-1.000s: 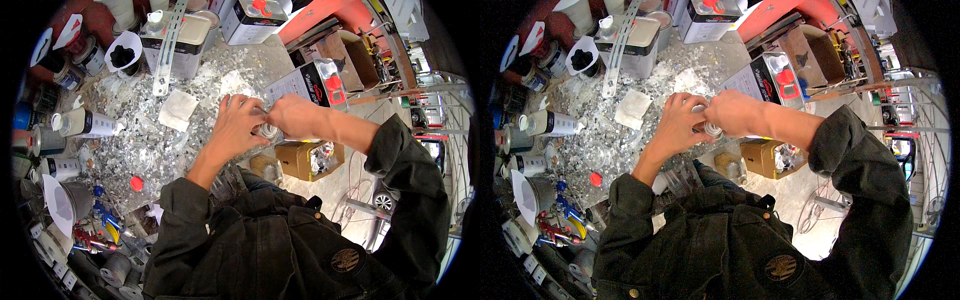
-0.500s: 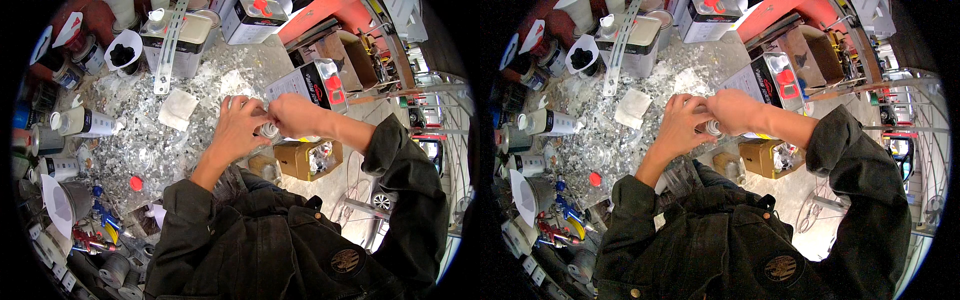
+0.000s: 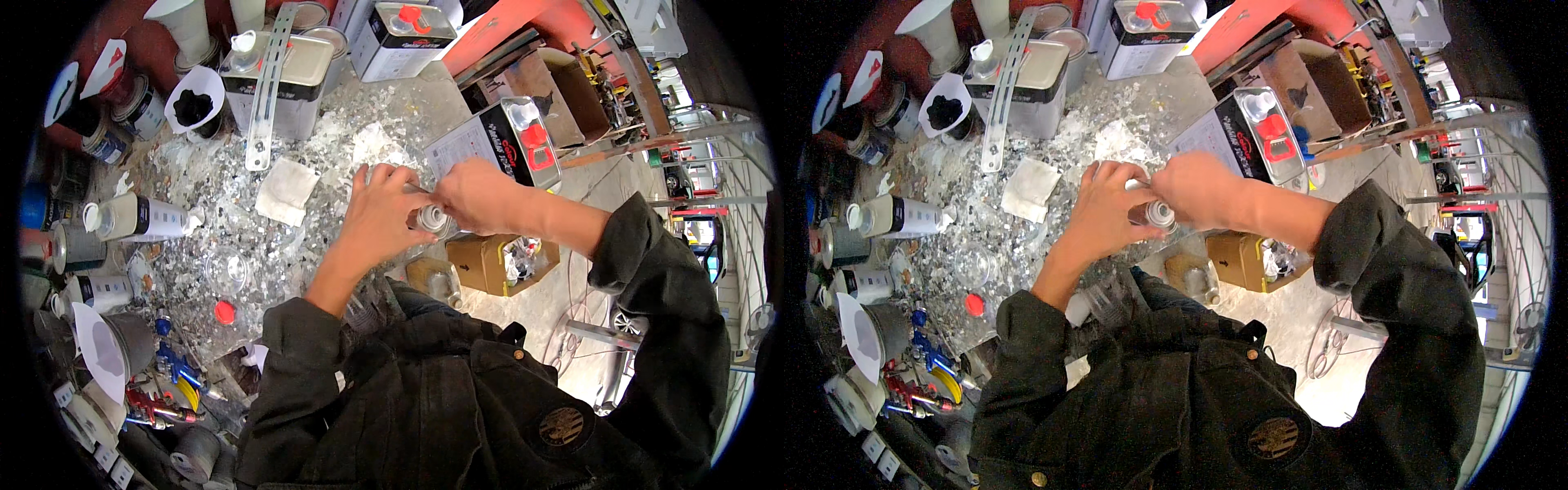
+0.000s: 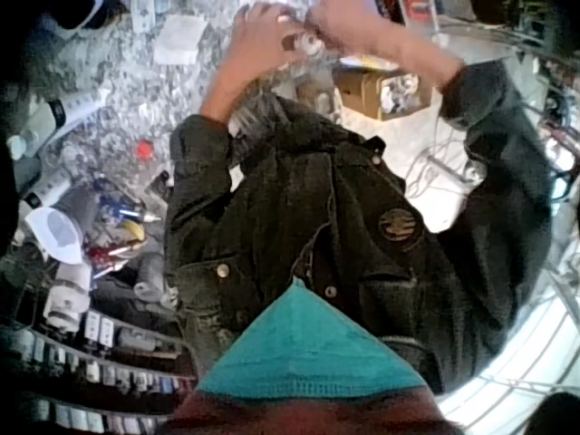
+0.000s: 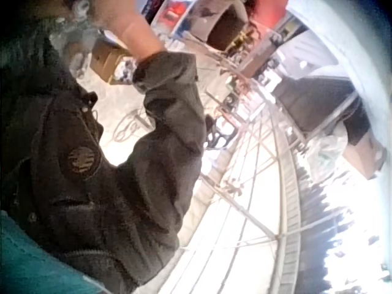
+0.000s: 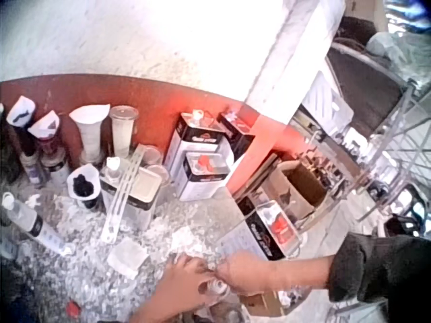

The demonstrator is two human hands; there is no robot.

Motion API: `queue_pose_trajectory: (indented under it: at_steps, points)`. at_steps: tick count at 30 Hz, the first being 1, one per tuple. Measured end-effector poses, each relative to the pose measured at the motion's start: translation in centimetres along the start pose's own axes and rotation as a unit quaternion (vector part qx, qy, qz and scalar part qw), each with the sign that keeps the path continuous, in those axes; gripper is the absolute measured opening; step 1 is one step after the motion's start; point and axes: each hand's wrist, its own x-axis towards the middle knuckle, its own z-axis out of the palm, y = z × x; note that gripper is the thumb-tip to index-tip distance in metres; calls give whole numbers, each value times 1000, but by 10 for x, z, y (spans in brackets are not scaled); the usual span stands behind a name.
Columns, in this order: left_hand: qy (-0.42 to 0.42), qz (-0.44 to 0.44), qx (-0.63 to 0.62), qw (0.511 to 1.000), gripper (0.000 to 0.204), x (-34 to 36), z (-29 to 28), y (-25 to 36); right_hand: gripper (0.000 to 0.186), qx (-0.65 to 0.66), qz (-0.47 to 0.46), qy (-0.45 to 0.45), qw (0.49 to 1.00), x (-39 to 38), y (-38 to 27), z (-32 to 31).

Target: The person opens a rectangular paint can, stirs the contents with a metal rod, and pours the paint into a clear plastic cup using a funnel. The person then closes the can and places it back on the workbench.

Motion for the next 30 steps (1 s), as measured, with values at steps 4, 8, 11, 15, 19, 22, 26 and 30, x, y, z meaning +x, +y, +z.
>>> queue_pose_trajectory:
  at_steps: [4,8,11,15,19,22,26,30]
  points:
    - [-102,-4,-49,994,49,15,-15,-3,14,-30,-36,9,999,-5,2,-4]
    - [-59,-1,-36,998,48,8,-10,-1,15,-13,-7,4,1000,-5,-9,-17]
    - [6,-16,-19,1000,47,-8,2,7,19,1,10,0,1000,-4,-12,-12]
    - [55,-19,-12,998,49,-13,13,12,20,26,12,-16,999,-3,-11,-13]
    - [47,-39,14,998,52,-18,17,18,19,59,28,-15,998,-1,-8,-7]
    - [59,-40,14,997,52,-20,21,18,19,79,46,13,996,-2,-8,-2]
    - [72,-50,10,996,53,-23,22,20,5,98,44,54,993,-1,-6,6]
    - [78,-51,16,996,57,-23,24,23,5,103,62,63,991,-7,-6,8]
